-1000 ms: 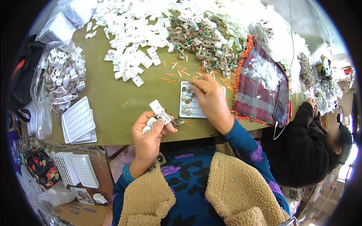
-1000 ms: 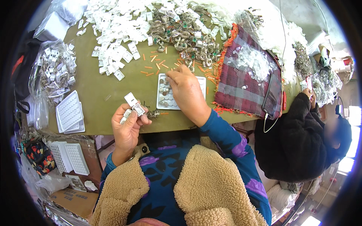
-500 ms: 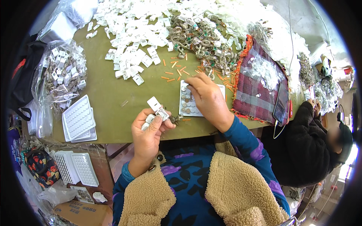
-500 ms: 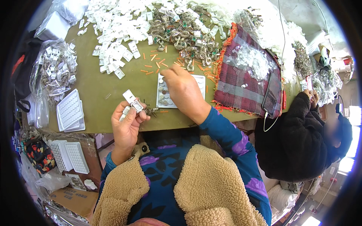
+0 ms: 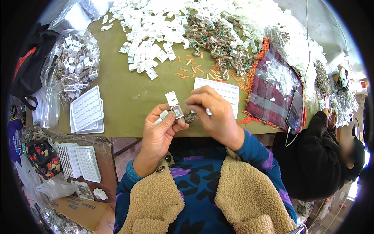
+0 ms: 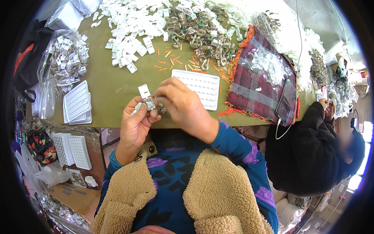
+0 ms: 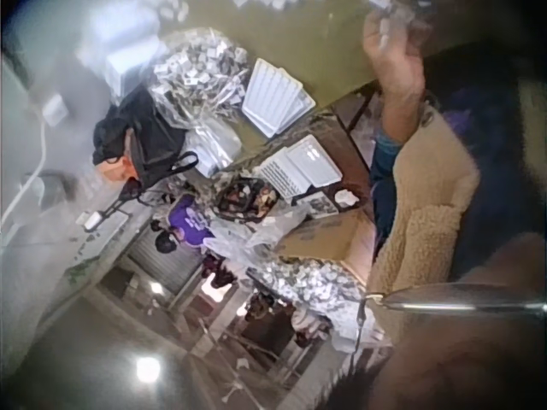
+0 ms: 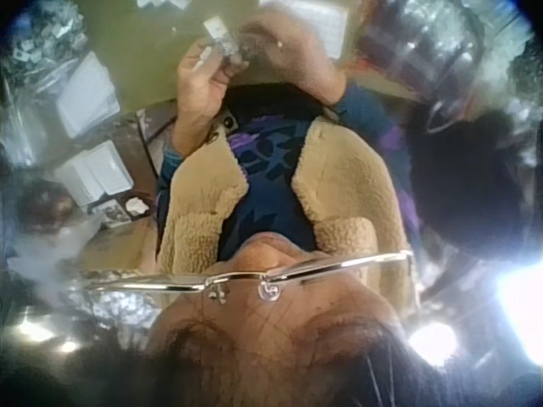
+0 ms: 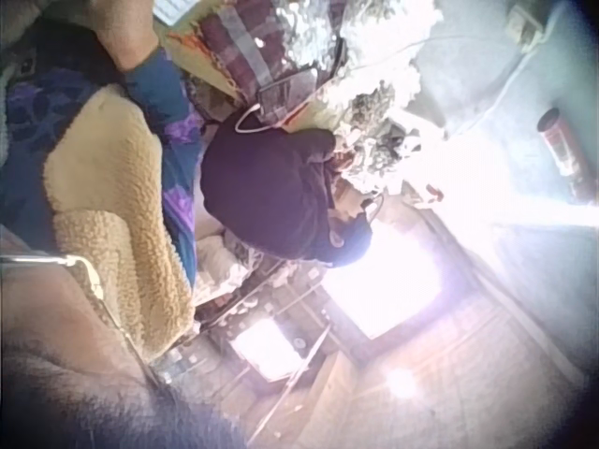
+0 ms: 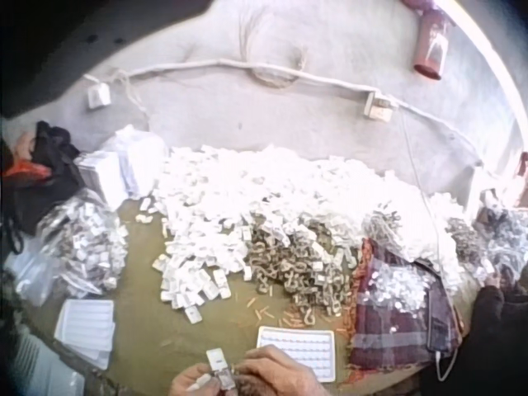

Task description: The person repeatedly picks small white plastic housings and green circuit boards from a table, inserts the boards into the housings, and places the assembled units into a white tray. The person also handles small orange pins and a red cable during the process.

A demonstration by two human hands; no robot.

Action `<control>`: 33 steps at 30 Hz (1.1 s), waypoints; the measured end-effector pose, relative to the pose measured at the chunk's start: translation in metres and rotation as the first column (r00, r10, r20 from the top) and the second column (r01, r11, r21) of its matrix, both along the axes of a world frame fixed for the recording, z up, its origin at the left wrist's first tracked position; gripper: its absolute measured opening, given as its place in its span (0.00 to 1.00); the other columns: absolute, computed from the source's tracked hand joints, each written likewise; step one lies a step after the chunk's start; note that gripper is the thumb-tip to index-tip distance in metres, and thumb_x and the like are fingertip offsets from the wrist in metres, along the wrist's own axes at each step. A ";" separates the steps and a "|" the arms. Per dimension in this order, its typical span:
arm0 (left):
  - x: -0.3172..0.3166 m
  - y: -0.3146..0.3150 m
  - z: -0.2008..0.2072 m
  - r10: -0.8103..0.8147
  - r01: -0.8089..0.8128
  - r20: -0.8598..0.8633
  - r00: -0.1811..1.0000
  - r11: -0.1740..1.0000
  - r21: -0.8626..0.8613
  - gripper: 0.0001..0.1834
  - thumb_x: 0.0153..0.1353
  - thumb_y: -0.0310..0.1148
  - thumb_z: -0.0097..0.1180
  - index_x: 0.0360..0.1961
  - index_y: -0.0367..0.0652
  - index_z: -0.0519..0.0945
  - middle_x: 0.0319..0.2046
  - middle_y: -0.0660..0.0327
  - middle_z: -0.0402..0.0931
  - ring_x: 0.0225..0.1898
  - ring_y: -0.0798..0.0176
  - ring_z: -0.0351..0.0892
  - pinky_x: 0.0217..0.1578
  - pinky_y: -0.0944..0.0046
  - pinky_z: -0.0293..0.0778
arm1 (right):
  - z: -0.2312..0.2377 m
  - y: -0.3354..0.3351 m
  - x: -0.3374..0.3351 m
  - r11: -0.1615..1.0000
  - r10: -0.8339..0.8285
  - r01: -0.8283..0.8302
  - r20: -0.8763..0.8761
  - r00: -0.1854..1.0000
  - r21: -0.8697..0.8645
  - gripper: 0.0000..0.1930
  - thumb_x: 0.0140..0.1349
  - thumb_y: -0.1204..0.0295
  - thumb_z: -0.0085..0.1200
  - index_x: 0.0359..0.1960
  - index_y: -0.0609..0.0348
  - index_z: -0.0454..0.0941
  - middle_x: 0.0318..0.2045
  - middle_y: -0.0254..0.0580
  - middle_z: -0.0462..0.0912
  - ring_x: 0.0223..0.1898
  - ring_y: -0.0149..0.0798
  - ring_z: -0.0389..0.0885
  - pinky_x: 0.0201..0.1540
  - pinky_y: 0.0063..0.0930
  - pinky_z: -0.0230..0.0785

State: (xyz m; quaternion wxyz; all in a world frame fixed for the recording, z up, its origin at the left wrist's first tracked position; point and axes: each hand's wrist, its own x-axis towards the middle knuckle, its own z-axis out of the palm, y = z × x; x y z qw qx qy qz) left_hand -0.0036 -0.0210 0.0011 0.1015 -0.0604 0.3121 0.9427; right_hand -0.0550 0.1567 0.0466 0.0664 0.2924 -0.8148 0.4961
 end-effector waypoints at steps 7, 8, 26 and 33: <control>0.010 0.002 0.007 -0.042 0.041 -0.027 0.999 0.998 -0.043 0.11 0.71 0.29 0.51 0.50 0.34 0.74 0.35 0.58 0.80 0.35 0.66 0.82 0.40 0.62 0.85 | -0.001 -0.015 0.024 0.995 0.032 -0.033 -0.016 0.999 -0.094 0.11 0.57 0.85 0.59 0.42 0.64 0.81 0.38 0.44 0.75 0.31 0.40 0.81 0.33 0.29 0.75; 0.011 0.002 0.007 -0.048 0.047 -0.018 0.999 0.998 -0.036 0.11 0.71 0.29 0.51 0.50 0.34 0.74 0.35 0.58 0.80 0.34 0.66 0.82 0.39 0.62 0.85 | 0.000 -0.014 0.025 0.990 0.060 -0.060 -0.007 0.998 -0.124 0.12 0.56 0.85 0.59 0.42 0.64 0.82 0.37 0.43 0.75 0.31 0.40 0.81 0.33 0.29 0.75; 0.012 0.004 0.007 -0.047 0.055 0.093 0.995 0.995 -0.084 0.11 0.70 0.27 0.52 0.49 0.32 0.75 0.36 0.55 0.80 0.32 0.64 0.83 0.33 0.66 0.84 | -0.018 -0.011 0.013 0.993 -0.004 -0.018 -0.182 0.983 -0.119 0.14 0.43 0.83 0.61 0.34 0.59 0.81 0.27 0.37 0.81 0.29 0.43 0.79 0.33 0.32 0.71; 0.002 0.008 0.010 0.144 -0.123 0.146 0.979 0.982 -0.143 0.10 0.68 0.27 0.57 0.44 0.31 0.76 0.33 0.54 0.82 0.30 0.64 0.84 0.33 0.66 0.85 | -0.023 -0.016 0.019 0.984 0.049 0.053 -0.546 0.836 0.168 0.25 0.55 0.72 0.57 0.55 0.68 0.75 0.48 0.50 0.82 0.50 0.44 0.81 0.43 0.35 0.70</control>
